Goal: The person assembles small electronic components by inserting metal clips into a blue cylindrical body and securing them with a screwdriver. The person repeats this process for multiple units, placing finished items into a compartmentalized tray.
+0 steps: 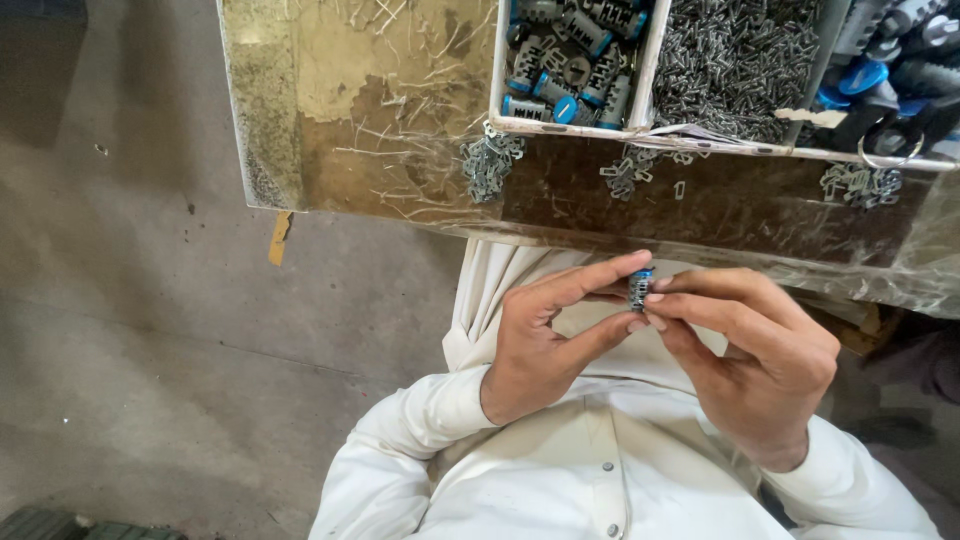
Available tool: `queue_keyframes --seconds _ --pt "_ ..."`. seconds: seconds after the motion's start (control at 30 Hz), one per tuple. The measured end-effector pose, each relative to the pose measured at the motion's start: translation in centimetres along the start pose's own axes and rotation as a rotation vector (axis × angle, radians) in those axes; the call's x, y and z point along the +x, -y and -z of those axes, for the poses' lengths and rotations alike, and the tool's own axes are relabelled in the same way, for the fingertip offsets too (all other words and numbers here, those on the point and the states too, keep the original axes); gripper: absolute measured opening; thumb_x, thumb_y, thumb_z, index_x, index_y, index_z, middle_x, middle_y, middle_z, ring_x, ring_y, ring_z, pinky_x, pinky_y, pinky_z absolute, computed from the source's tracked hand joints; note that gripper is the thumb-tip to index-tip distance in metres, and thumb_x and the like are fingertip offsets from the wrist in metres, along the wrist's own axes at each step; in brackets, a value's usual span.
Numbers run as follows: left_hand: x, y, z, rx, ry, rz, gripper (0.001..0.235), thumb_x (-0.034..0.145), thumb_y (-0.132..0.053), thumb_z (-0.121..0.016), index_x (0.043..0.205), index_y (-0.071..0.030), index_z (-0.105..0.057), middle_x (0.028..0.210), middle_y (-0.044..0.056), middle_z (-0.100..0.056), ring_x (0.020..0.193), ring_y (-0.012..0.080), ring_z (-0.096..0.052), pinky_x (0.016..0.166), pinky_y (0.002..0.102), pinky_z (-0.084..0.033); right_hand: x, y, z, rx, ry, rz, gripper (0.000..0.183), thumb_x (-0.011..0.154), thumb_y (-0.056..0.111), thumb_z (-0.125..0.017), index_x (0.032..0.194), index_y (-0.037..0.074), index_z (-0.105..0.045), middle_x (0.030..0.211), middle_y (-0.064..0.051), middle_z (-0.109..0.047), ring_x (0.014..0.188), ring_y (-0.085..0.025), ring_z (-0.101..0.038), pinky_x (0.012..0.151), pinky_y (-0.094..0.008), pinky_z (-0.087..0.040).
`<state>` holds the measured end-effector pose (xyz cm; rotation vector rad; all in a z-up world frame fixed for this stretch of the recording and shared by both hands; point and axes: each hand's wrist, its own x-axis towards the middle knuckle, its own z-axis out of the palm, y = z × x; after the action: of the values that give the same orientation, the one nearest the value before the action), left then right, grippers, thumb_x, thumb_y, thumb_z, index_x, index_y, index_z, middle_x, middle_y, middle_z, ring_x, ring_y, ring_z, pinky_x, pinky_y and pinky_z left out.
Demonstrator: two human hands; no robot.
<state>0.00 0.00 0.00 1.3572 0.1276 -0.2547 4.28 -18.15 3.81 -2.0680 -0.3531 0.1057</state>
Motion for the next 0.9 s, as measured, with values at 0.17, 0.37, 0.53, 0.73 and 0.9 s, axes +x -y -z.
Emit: queue_keyframes --seconds 0.17,0.37,0.53,0.73,0.9 --pt "0.2 0.0 0.1 0.085 -0.004 -0.047 0.051 0.094 -0.003 -0.079 0.143 -0.008 -0.064 0.121 0.010 -0.075 0.107 0.0144 -0.073 0.102 0.029 -0.058 -0.5 0.3 -0.1 -0.080 -0.024 -0.036 0.021 0.086 -0.004 -0.081 0.105 0.001 -0.074 0.108 -0.013 -0.072 0.083 -0.013 -0.070 0.063 -0.021 -0.053" --pt "0.3 -0.1 0.0 0.109 -0.014 -0.063 0.050 0.093 -0.005 -0.080 0.141 -0.009 -0.065 0.119 0.009 -0.075 0.106 0.0143 -0.073 0.101 0.028 -0.058 -1.0 -0.1 -0.2 -0.148 -0.045 -0.075 0.021 0.083 -0.002 -0.083 0.102 0.000 -0.076 0.104 -0.014 -0.073 0.063 -0.009 -0.062 0.049 -0.020 -0.043" --pt "0.4 -0.2 0.0 0.092 -0.023 -0.068 0.050 0.094 -0.006 -0.080 0.142 -0.008 -0.065 0.120 0.009 -0.075 0.108 0.0148 -0.073 0.098 0.027 -0.058 -1.3 0.0 -0.6 -0.177 -0.050 0.035 0.023 0.093 -0.003 -0.079 0.115 0.002 -0.075 0.112 -0.014 -0.072 0.090 -0.017 -0.072 0.071 -0.024 -0.057" --pt "0.3 -0.3 0.3 0.044 0.056 -0.037 0.046 0.100 -0.005 -0.072 0.144 -0.006 -0.060 0.127 0.012 -0.073 0.115 0.0176 -0.073 0.102 0.029 -0.057 -1.1 -0.3 -0.8 -0.182 -0.092 0.063 0.027 0.098 -0.006 -0.073 0.124 0.000 -0.072 0.120 -0.020 -0.071 0.105 -0.023 -0.073 0.081 -0.028 -0.061" --pt "0.1 -0.2 0.2 0.233 0.021 -0.162 0.037 0.100 -0.004 -0.076 0.135 -0.005 -0.066 0.123 0.012 -0.075 0.110 0.0209 -0.075 0.097 0.028 -0.059 -1.3 -1.0 -0.6 -0.106 -0.078 -0.116 0.025 0.089 -0.002 -0.078 0.114 -0.003 -0.074 0.111 -0.019 -0.075 0.074 -0.016 -0.065 0.060 -0.023 -0.047"
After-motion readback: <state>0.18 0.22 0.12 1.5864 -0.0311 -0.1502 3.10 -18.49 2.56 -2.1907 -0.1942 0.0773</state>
